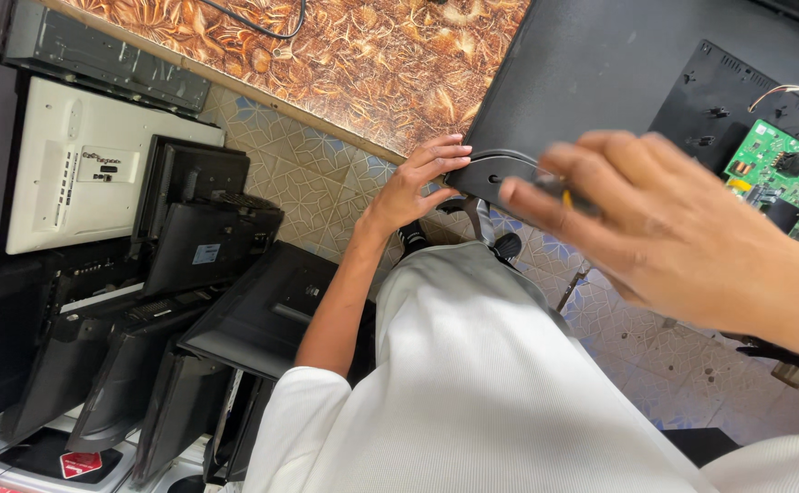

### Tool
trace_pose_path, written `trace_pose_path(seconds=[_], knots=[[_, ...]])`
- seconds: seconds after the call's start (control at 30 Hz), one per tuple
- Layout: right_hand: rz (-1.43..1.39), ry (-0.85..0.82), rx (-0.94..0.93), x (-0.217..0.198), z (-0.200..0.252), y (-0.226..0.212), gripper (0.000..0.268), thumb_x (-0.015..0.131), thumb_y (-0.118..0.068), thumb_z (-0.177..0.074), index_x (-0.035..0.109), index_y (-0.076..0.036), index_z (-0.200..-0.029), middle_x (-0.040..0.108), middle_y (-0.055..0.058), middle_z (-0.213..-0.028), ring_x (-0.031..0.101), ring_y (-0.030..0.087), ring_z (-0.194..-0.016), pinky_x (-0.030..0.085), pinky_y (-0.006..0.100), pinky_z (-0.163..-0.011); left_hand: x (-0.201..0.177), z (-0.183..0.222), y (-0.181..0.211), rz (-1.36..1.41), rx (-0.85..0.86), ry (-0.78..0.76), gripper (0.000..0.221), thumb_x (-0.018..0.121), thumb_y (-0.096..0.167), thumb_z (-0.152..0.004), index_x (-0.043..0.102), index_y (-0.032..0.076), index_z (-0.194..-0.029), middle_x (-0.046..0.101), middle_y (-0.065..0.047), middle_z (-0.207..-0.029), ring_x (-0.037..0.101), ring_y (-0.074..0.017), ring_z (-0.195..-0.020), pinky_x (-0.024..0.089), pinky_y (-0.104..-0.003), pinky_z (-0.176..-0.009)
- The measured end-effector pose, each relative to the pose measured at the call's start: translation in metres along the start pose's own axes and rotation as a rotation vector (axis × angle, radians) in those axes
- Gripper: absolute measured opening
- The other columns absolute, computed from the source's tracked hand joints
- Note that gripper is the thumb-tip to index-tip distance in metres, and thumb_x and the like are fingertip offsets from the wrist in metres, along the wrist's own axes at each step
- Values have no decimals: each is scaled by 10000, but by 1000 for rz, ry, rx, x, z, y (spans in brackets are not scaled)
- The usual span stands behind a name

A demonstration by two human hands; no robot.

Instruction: The person uses a screwdriver to remove screws from the back of a CRT television, detaches the rear cover, and then reattaches it by screwing it back in place.

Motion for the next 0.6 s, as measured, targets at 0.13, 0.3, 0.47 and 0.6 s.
trace_pose_path(seconds=[0.13, 0.3, 0.47, 0.6], knots=[[6, 55, -106, 12, 2, -6, 463, 617, 18, -863, 551, -70, -1313, 536, 101, -1072, 509, 270, -900, 489, 379, -753, -1, -2, 1, 21, -2, -3, 505, 817, -19, -924, 605, 95, -1368, 580, -86, -1464, 474, -324, -1469, 381, -499, -1274], [325, 48, 9, 8, 2, -5, 483, 473, -605, -1144, 608, -146, -1082, 558, -17, -836, 549, 153, -700, 449, 264, -587, -1, -2, 0, 6, -4, 6, 481, 812, 3, -930, 611, 92, -1357, 582, -89, -1461, 474, -325, -1466, 368, -503, -1277], [-86, 90, -129, -4, -2, -13, 422, 541, -37, -1010, 502, -79, -1428, 495, 158, -1126, 484, 273, -787, 511, 390, -709, 0, -1, -3, 19, 13, 4, 485, 819, 17, -921, 612, 86, -1354, 592, -102, -1450, 492, -335, -1448, 388, -506, -1257], [249, 81, 46, 7, 1, -6, 254, 559, -346, -1146, 598, -131, -1276, 465, 11, -862, 470, 158, -659, 445, 269, -574, 0, -1, 0, 9, 0, -2, 486, 824, 16, -910, 619, 81, -1346, 591, -103, -1451, 482, -326, -1457, 382, -492, -1263]])
Point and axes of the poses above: each hand's wrist, its own z-axis away from the middle knuckle, its own x-axis out of the palm, y = z × x, the point moved 4 cm from there along -z, towards the middle knuckle
